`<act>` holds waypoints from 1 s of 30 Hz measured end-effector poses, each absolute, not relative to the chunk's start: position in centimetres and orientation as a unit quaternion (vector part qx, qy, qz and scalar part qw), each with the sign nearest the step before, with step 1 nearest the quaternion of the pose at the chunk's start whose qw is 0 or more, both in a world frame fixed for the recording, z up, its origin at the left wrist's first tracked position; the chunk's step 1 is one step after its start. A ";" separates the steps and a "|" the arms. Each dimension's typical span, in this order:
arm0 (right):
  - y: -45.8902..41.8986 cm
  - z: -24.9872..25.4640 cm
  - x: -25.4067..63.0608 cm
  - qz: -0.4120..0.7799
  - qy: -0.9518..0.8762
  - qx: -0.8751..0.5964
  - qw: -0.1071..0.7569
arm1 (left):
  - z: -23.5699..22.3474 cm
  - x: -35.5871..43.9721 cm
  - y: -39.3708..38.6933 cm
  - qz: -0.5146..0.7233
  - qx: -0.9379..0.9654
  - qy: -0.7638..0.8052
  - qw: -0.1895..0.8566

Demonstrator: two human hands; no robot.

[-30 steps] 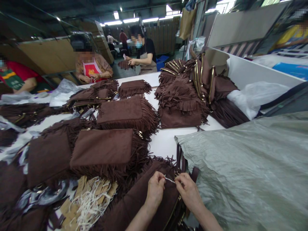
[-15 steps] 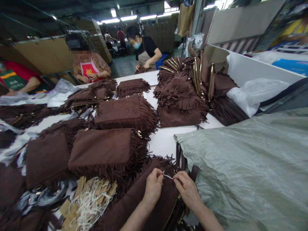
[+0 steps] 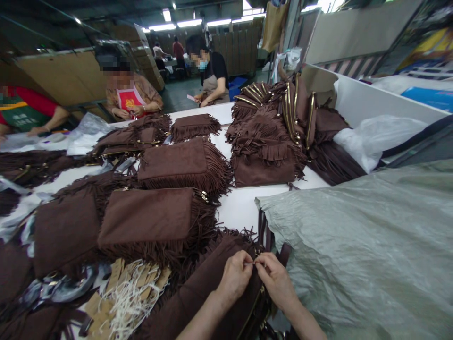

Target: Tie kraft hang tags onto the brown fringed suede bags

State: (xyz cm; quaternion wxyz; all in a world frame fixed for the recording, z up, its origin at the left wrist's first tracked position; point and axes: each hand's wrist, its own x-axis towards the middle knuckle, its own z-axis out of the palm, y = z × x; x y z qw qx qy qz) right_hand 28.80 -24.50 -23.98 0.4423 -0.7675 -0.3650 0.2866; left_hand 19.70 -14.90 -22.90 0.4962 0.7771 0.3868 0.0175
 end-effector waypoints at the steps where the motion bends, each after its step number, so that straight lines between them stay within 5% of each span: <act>1: -24.5 -24.0 28.8 0.285 -0.363 -0.769 0.443 | -22.9 19.7 -14.9 0.015 0.772 0.389 0.502; 18: -24.5 -24.3 28.8 0.271 -0.372 -0.775 0.433 | -22.7 20.3 -14.8 -0.035 0.783 0.383 0.488; 30: -25.9 -24.7 29.2 0.297 -0.301 -0.772 0.474 | -22.4 20.7 -14.4 0.126 0.326 0.442 0.826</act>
